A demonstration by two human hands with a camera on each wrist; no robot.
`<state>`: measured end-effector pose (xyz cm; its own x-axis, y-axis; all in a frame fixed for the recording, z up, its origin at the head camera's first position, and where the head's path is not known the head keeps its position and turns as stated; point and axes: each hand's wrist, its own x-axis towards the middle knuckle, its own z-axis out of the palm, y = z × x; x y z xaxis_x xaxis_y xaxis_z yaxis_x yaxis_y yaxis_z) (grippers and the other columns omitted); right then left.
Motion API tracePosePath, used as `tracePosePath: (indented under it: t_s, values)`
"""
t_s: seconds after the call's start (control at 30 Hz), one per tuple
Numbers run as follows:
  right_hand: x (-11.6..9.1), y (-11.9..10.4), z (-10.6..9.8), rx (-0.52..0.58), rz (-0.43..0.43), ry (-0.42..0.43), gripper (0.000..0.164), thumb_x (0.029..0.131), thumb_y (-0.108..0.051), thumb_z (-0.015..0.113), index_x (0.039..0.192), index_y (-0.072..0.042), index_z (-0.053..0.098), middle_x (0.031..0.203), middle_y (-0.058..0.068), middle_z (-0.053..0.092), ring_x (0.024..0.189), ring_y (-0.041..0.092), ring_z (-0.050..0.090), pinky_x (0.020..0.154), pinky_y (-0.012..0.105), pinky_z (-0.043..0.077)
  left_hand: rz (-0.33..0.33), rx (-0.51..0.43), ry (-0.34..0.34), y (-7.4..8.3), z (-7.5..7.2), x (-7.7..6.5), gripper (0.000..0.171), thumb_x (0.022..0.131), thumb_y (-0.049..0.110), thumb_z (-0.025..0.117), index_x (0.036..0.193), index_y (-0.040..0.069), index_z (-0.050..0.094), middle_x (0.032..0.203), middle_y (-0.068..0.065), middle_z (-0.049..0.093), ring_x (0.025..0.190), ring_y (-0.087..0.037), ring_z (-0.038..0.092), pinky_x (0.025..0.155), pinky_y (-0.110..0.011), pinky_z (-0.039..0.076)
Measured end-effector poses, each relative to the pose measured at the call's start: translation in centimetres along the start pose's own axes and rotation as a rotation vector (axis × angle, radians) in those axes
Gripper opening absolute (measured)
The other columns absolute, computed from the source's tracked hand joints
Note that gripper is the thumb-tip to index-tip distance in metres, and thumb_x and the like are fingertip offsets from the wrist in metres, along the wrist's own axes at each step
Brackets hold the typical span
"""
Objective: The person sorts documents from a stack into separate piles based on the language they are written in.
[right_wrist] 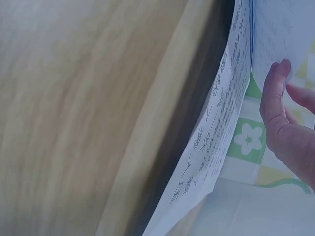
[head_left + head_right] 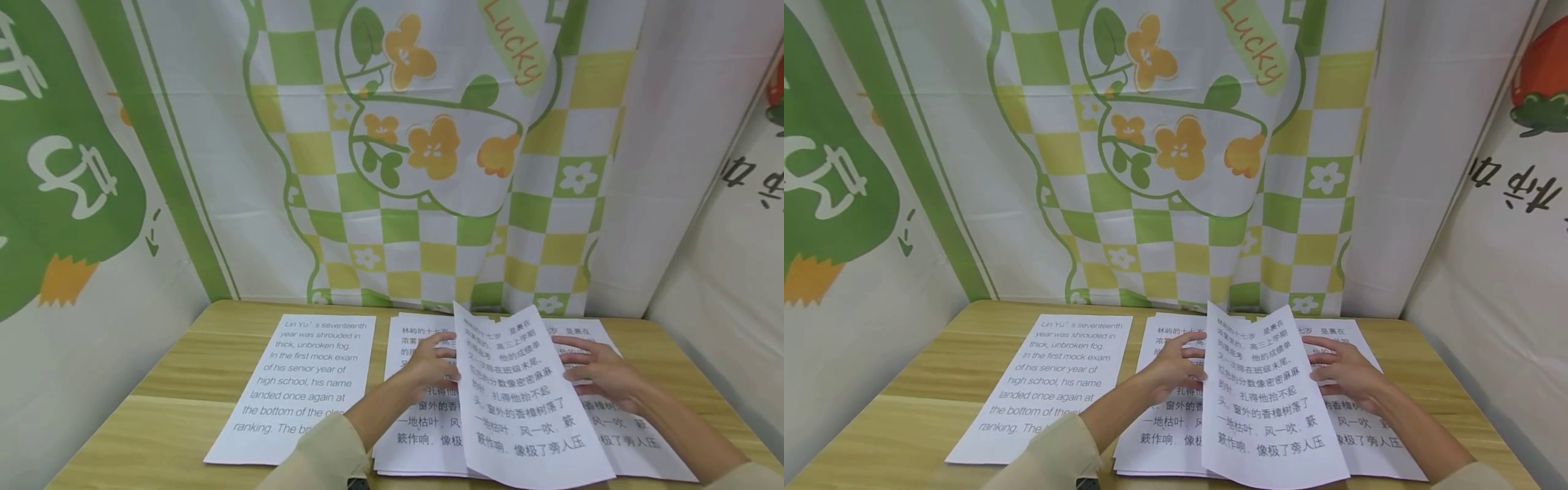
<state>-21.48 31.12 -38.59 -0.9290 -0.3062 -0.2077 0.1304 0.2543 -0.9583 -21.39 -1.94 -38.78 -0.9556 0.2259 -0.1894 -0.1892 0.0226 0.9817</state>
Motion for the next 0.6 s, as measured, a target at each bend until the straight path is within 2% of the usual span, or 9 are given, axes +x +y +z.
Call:
tracePosePath:
  t_s: [0.4,0.6]
  values:
    - [-0.1,0.4,-1.5,-0.015,-0.004,-0.007,0.080,0.093,0.006,0.063,0.161,0.003,0.021,0.123,0.009,0.063,0.105,0.021,0.068,0.087,0.042,0.062,-0.006,-0.004,-0.001,0.2,0.6,0.3,0.082,0.077,-0.025,0.063,0.152,0.003,0.047,0.128,-0.021,0.065,0.096,-0.029,0.072,0.075,-0.039,0.066]
    - [-0.4,0.8,-1.7,-0.009,0.014,0.013,0.080,0.093,0.008,0.061,0.162,0.002,0.021,0.125,0.011,0.062,0.105,0.023,0.068,0.086,0.044,0.062,-0.016,0.021,-0.019,-0.3,1.0,0.5,0.079,0.079,-0.020,0.066,0.153,0.000,0.045,0.116,-0.016,0.068,0.091,-0.024,0.072,0.081,-0.036,0.064]
